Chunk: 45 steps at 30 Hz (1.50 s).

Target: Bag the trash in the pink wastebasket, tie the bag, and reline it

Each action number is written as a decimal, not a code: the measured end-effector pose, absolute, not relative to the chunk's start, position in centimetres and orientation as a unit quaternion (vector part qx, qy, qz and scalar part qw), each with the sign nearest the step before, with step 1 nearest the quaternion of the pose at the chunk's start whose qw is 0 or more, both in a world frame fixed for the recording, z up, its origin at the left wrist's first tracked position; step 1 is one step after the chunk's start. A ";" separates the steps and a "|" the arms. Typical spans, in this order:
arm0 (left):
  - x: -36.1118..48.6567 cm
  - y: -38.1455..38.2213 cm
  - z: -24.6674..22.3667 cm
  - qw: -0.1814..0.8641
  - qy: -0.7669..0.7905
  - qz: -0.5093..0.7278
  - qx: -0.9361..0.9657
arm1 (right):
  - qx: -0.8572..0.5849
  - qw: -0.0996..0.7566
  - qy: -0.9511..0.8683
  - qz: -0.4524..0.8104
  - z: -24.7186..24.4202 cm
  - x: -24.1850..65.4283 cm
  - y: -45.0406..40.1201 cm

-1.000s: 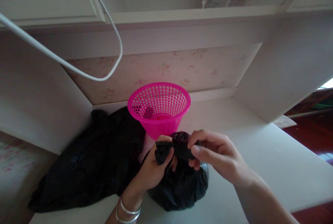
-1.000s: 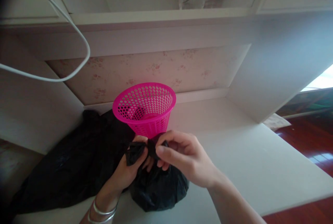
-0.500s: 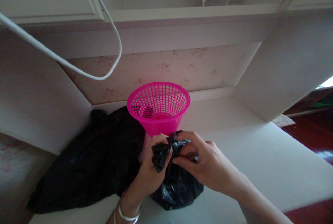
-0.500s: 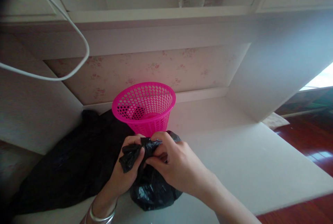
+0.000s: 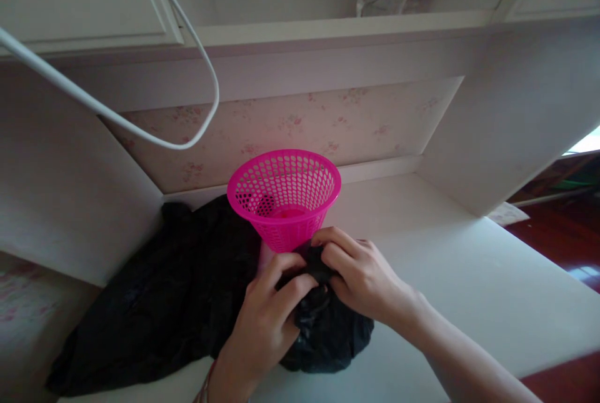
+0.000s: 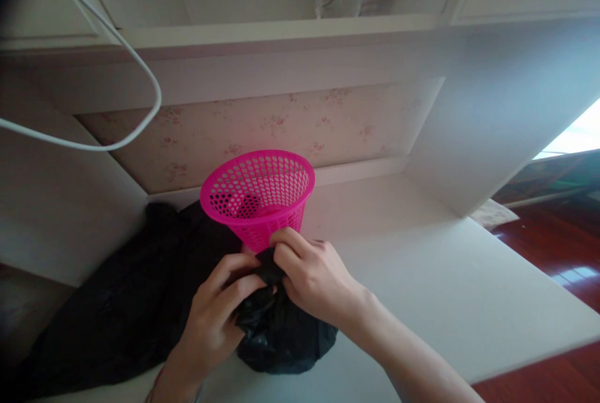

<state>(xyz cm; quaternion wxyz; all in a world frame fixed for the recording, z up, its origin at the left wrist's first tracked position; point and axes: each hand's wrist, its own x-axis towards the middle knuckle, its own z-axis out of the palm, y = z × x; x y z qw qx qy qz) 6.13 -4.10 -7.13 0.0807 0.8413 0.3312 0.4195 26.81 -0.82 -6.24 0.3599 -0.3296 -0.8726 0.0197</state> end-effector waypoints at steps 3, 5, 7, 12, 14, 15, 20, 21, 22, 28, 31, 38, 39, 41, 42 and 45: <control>5.9 -4.2 -7.5 0.029 0.308 0.406 0.860 | -0.400 0.398 -0.822 0.085 -7.6 26.4 -1.1; 5.8 -4.1 -7.7 0.003 0.293 0.397 0.870 | -0.431 0.403 -0.788 0.176 -7.9 26.3 -1.2; 5.6 -3.8 -7.8 -0.013 0.285 0.399 0.871 | -0.427 0.405 -0.758 0.281 -7.5 26.5 -1.4; 5.4 -3.1 -8.4 -0.001 0.286 0.411 0.865 | -0.312 0.422 -0.679 0.514 -6.0 28.0 -1.9; 5.4 -3.0 -8.6 0.006 0.270 0.424 0.864 | -0.290 0.411 -0.609 0.613 -5.8 28.5 -1.9; 5.3 -2.9 -8.6 0.007 0.259 0.428 0.866 | -0.297 0.411 -0.568 0.648 -5.9 28.6 -1.9; 5.3 -2.7 -8.4 0.026 0.210 0.413 0.886 | -0.377 0.418 -0.515 0.647 -6.5 28.5 -1.4; 5.3 -2.8 -8.4 0.025 0.209 0.411 0.887 | -0.380 0.421 -0.525 0.634 -6.7 28.4 -1.2; 5.2 -2.9 -8.5 0.020 0.212 0.411 0.886 | -0.385 0.430 -0.534 0.618 -6.8 28.4 -1.0; 3.8 -3.9 -9.9 0.051 0.253 0.388 0.885 | -0.508 0.461 -0.597 0.417 -9.8 29.5 1.4; 2.4 -4.7 -11.5 0.115 0.271 0.386 0.874 | -0.581 0.460 -0.592 0.318 -12.3 31.0 3.5; 0.7 -6.2 -14.0 0.238 0.311 0.380 0.838 | -0.633 0.470 -0.553 0.270 -17.2 33.7 7.7; 0.7 -6.2 -13.9 0.250 0.316 0.384 0.831 | -0.631 0.475 -0.552 0.268 -17.4 33.7 7.8; 0.7 -6.2 -13.2 0.256 0.337 0.403 0.812 | -0.619 0.492 -0.552 0.264 -16.9 33.5 7.8; 0.7 -6.1 -12.7 0.249 0.352 0.410 0.804 | -0.610 0.502 -0.554 0.262 -16.4 33.4 7.6; 1.0 -5.4 -10.9 0.197 0.387 0.410 0.802 | -0.579 0.534 -0.564 0.247 -13.5 32.6 6.0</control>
